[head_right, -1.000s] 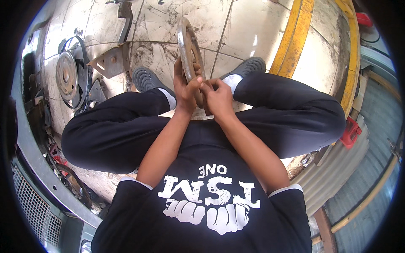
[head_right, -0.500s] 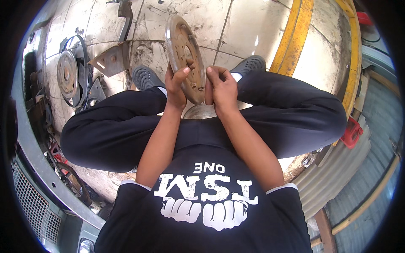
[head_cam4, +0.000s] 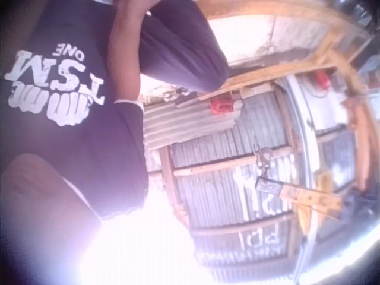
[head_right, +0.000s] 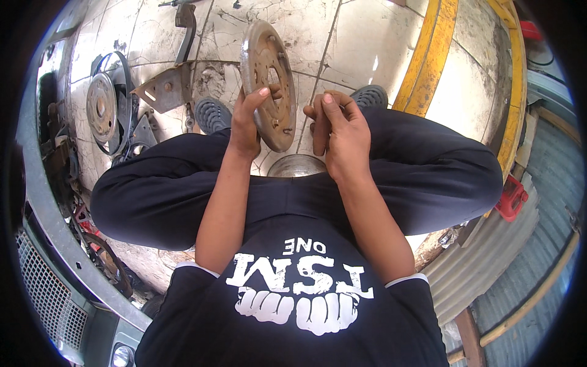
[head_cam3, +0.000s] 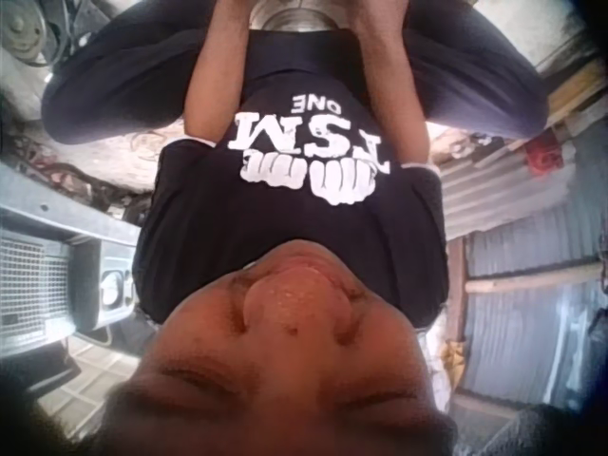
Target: The person sits on the floor and scrubs the inner surface of a brake drum using a small metal tool. They rotate the drum to access different areas and continue scrubbing the interior surface.
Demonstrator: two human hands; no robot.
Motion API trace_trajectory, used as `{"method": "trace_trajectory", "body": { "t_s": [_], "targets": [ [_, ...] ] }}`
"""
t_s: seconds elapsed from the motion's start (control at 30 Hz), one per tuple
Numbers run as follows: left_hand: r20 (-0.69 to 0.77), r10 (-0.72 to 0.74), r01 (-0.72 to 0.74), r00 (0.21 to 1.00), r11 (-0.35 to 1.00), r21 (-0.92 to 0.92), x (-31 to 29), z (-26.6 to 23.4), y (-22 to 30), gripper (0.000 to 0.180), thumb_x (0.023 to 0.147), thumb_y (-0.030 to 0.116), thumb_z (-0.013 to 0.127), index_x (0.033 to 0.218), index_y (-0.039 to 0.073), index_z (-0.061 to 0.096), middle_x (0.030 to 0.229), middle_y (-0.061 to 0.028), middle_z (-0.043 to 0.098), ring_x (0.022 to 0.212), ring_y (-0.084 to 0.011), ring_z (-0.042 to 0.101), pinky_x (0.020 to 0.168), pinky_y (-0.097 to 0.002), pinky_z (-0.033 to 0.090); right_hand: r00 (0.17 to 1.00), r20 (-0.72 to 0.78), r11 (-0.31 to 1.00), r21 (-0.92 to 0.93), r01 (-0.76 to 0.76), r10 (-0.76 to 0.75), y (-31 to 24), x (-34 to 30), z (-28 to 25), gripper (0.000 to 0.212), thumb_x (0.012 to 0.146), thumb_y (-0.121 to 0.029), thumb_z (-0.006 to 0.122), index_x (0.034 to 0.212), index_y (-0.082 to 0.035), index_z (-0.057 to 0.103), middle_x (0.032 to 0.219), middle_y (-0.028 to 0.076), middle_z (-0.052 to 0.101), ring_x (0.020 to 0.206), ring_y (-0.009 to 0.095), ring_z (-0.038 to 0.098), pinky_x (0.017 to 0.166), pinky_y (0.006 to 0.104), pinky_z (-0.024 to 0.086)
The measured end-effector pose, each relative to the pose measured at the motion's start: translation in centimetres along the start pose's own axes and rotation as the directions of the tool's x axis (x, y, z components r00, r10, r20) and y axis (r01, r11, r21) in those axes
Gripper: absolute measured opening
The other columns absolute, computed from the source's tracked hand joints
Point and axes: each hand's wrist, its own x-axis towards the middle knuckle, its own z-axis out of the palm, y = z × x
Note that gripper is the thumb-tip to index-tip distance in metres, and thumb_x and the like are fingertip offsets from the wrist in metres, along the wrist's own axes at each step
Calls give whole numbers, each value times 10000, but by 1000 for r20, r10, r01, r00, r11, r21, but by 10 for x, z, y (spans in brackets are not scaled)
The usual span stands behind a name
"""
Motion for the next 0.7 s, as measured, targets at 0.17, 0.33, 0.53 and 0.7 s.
{"method": "trace_trajectory", "body": {
  "t_s": [0.17,0.33,0.53,0.7],
  "targets": [
    [-64,-4,-1,998,996,-90,5,-14,-14,533,894,360,650,1220,-61,651,1106,-153,681,1030,-254,674,947,-384,540,983,-2,977,-109,-182,183,22,7,-12,351,974,-166,730,1244,-5,574,1039,112,678,916,232,728,663,331,594],
    [-115,9,-24,993,991,-129,0,-11,-15,502,904,339,640,1200,-66,659,1090,-159,691,1020,-259,678,948,-386,543,992,110,889,-446,100,-57,43,20,-7,407,927,-108,777,1286,0,619,1008,104,729,817,141,746,560,245,524],
    [-153,44,-65,987,989,-134,1,-5,-17,470,914,324,637,1185,-58,667,1070,-148,699,1017,-251,681,941,-380,545,993,104,749,-653,112,-58,57,36,-8,391,924,-164,767,1257,14,664,975,154,782,802,174,770,722,305,585],
    [-156,57,-77,986,989,-130,4,-5,-22,472,922,340,633,1178,-55,670,1064,-143,703,1003,-249,688,936,-373,546,966,159,581,-775,250,-205,62,43,-13,356,882,-191,785,1200,-43,723,1019,162,784,906,264,774,822,346,578]
  ]
}}
